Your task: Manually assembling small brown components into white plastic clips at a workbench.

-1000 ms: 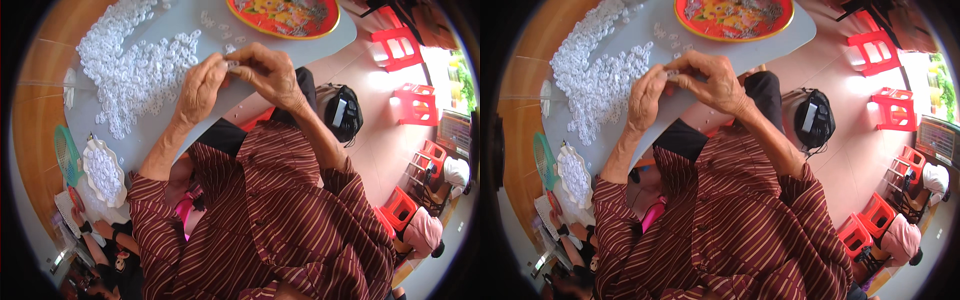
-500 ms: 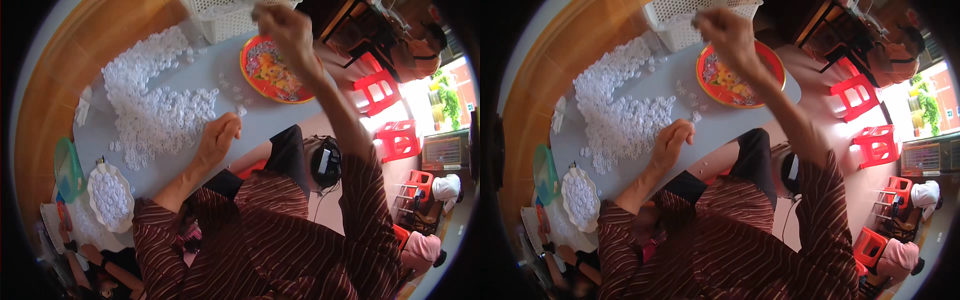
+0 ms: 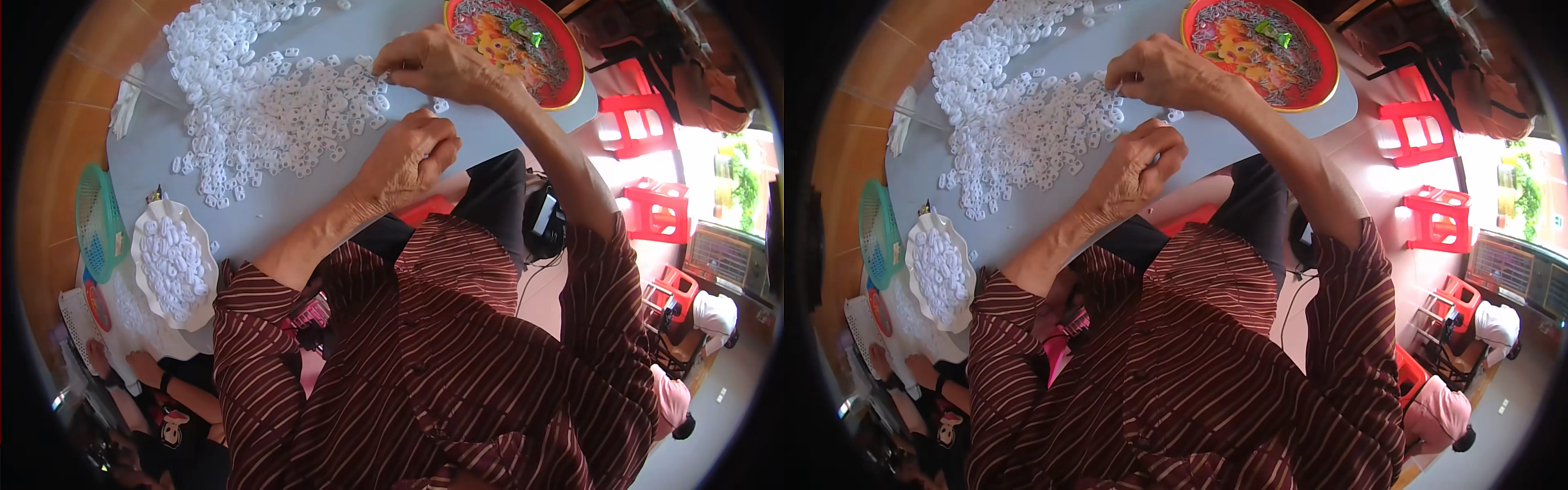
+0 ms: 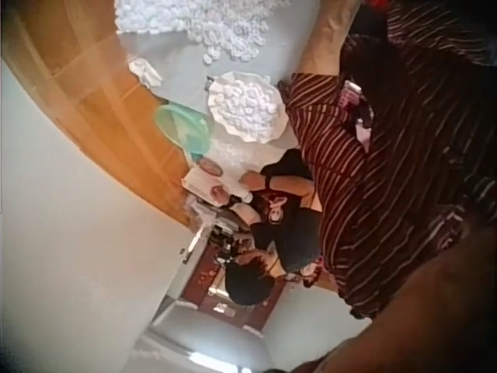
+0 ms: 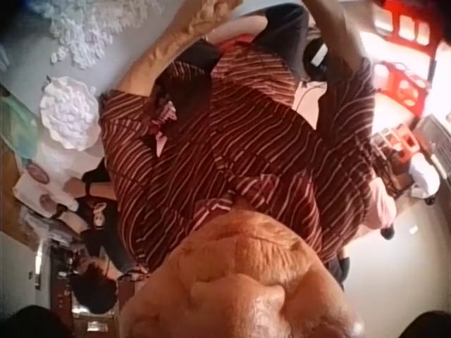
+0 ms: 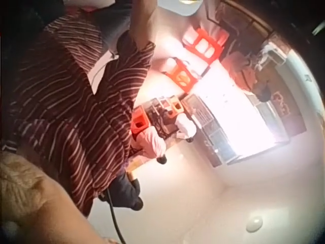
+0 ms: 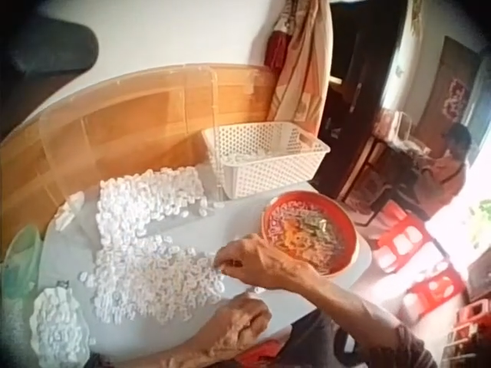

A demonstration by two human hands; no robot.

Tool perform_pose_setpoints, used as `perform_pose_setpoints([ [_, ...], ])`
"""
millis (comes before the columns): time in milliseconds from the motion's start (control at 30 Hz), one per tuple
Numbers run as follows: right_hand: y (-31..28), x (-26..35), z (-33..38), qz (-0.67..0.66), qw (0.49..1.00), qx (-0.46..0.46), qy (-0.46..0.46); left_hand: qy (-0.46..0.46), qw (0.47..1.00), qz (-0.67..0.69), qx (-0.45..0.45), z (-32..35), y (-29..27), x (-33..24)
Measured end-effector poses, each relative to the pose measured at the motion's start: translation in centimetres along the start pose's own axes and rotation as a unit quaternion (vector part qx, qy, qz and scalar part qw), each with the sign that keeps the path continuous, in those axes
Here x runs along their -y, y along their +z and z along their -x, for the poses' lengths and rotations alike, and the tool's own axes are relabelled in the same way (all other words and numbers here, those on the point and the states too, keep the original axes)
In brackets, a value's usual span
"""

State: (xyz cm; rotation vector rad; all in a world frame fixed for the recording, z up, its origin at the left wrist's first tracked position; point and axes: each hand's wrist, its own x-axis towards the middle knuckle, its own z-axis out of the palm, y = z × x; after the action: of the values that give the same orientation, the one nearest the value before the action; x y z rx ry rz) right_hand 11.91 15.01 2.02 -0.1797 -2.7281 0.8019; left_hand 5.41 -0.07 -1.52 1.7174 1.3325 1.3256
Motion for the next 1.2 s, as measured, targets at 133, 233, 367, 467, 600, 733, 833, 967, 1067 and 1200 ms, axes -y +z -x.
perform_pose_setpoints([
  [133, 1.0, -0.2, 0.7, 0.048, 0.999, -0.02, 0.014, -0.004, 1.0, -0.014, 0.01, 0.0, -0.1, -0.2],
  [233, 1.1, -0.4, 0.7, 0.059, 0.998, -0.013, 0.012, -0.006, 1.0, 0.0, 0.01, 0.0, -0.1, -0.3],
  [367, 1.1, -0.3, 0.7, 0.084, 0.996, -0.023, -0.001, -0.008, 1.0, 0.001, 0.01, 0.0, -0.2, -0.2],
  [467, 1.0, 0.3, 0.8, 0.08, 0.996, -0.026, 0.019, -0.003, 1.0, -0.009, 0.012, 0.1, 0.0, 0.0],
  [600, 1.8, 0.3, 0.4, 0.116, 0.993, -0.014, 0.014, 0.005, 1.0, -0.022, 0.017, 0.1, -0.1, 0.1],
  [733, 2.2, -0.1, 0.4, 0.113, 0.993, -0.023, 0.006, -0.001, 1.0, -0.02, 0.016, 0.2, -0.1, 0.1],
  [833, 1.7, 0.5, 0.5, 0.118, 0.992, -0.037, 0.0, 0.0, 1.0, -0.007, 0.006, 0.3, -0.4, -0.1],
  [967, 0.4, 1.2, 2.3, -0.007, 0.992, -0.118, 0.053, -0.088, 0.986, 0.138, -0.015, 0.3, -1.2, 0.1],
  [1067, 0.0, 2.0, 3.9, -0.185, 0.956, -0.172, 0.151, -0.159, 0.949, 0.266, -0.06, -0.3, -1.5, 0.1],
  [1200, 0.1, 3.0, 5.4, -0.136, 0.969, -0.187, 0.088, -0.234, 0.86, 0.448, -0.077, -1.2, -2.4, 0.5],
])
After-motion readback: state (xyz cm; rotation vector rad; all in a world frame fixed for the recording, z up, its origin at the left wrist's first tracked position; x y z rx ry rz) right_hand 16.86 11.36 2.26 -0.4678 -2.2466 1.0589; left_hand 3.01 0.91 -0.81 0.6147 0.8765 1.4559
